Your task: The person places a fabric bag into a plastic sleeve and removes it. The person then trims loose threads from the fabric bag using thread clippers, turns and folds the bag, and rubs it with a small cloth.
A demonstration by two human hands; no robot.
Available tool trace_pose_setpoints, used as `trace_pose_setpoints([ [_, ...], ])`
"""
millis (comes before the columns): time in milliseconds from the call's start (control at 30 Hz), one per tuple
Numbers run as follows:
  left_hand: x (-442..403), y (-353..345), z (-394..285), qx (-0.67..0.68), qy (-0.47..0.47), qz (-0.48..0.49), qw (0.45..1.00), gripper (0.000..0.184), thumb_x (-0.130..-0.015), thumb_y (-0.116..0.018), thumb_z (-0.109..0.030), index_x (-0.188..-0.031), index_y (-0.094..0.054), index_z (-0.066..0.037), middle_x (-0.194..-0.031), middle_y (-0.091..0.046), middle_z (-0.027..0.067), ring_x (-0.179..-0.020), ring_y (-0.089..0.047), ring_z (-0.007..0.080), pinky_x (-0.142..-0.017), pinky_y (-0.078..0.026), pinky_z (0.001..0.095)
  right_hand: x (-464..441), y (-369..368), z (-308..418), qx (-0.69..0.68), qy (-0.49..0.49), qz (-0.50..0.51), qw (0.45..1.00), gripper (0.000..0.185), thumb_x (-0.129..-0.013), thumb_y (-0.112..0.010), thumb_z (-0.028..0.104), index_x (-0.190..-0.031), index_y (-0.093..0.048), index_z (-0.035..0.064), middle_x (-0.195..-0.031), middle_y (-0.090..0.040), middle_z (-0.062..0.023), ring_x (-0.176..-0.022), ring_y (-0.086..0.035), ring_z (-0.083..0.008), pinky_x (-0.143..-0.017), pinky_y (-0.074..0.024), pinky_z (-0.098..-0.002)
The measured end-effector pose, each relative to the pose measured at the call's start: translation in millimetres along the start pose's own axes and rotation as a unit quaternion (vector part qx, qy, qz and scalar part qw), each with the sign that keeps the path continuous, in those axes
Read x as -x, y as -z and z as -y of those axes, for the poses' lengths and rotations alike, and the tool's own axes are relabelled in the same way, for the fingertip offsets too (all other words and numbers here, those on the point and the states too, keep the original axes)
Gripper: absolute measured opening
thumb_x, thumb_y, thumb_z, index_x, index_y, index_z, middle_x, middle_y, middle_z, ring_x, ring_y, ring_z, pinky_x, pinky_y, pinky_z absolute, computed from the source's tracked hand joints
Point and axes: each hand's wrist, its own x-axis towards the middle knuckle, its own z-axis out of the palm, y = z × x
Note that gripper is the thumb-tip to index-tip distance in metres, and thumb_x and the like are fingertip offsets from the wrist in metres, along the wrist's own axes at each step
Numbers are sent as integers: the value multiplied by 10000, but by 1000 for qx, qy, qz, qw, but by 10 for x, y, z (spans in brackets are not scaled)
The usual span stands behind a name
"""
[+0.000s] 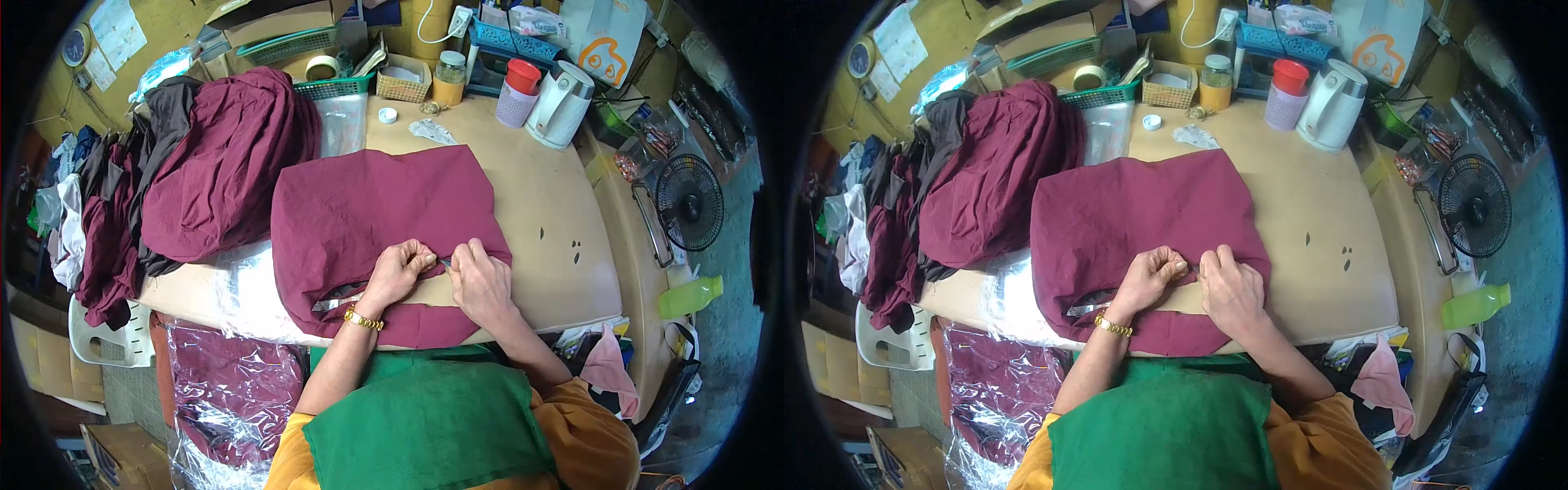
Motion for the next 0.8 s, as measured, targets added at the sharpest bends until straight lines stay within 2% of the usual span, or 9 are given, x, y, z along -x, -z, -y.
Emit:
trace_pose_setpoints([
  [167,33,77,-97,232,33,-45,971,175,-995,-599,-180,-869,-597,-59,-772,-599,-19,-624,-475,57,-584,-412,207,-39,84,-9,-76,-44,-13,996,239,-780,-756,115,-951,-608,37,-855,-533,-114,-768,-626,-328,-669,-496,-447],
  [233,47,152,-95,264,30,-48,963,174,-989,-608,-184,-862,-591,-67,-767,-594,-22,-601,-453,55,-560,-396,207,-41,-9,-191,-92,-26,39,995,178,-806,-746,114,-938,-668,24,-894,-563,-116,-784,-635,-336,-678,-501,-441],
  [300,77,214,-167,493,-33,112,862,199,-966,-639,-193,-815,-574,-80,-713,-548,-28,-569,-425,55,-520,-368,215,-80,-85,-305,-125,-58,69,988,164,-812,-747,134,-908,-679,19,-886,-570,-114,-797,-626,-328,-699,-487,-437],
  [333,98,244,-167,492,-33,112,863,199,-966,-639,-193,-815,-574,-80,-713,-548,-28,-569,-425,55,-520,-368,215,-111,-109,-351,-157,-90,99,979,161,-819,-747,153,-879,-690,15,-878,-577,-113,-810,-617,-321,-720,-473,-433],
  [400,164,257,-154,333,-59,124,933,203,-927,-677,-161,-783,-562,-78,-680,-497,-14,-563,-440,62,-515,-369,210,-174,-116,-432,-183,-107,122,970,179,-831,-737,172,-876,-684,7,-864,-577,-118,-813,-607,-314,-733,-461,-423],
  [433,227,89,-329,140,-12,16,990,171,-852,-732,-92,-773,-585,-53,-673,-482,5,-590,-484,79,-539,-404,216,-194,-121,-465,-208,-124,146,959,200,-842,-727,191,-873,-679,-1,-850,-576,-122,-816,-597,-308,-746,-449,-413],
  [533,221,-146,-367,-180,-193,-93,960,266,-724,-833,-83,-948,-714,-3,-715,-608,62,-647,-584,168,-597,-489,293,-219,-188,-525,-199,-127,173,956,241,-869,-706,231,-868,-673,-8,-848,-570,-122,-805,-587,-292,-750,-440,-396],
  [633,164,-175,-234,-269,-201,-119,935,230,-739,-818,-102,-947,-746,-36,-749,-643,95,-662,-615,210,-612,-500,313,-227,-229,-576,-244,-137,190,941,249,-883,-698,234,-865,-670,-12,-845,-568,-118,-797,-583,-277,-743,-438,-385],
  [800,162,-148,-212,-264,-182,-121,940,77,-790,-765,-85,-849,-746,-38,-760,-658,116,-657,-631,234,-612,-500,322,-248,-184,-549,-248,-145,200,937,258,-887,-696,237,-857,-668,-17,-843,-569,-120,-793,-581,-272,-741,-434,-385],
])
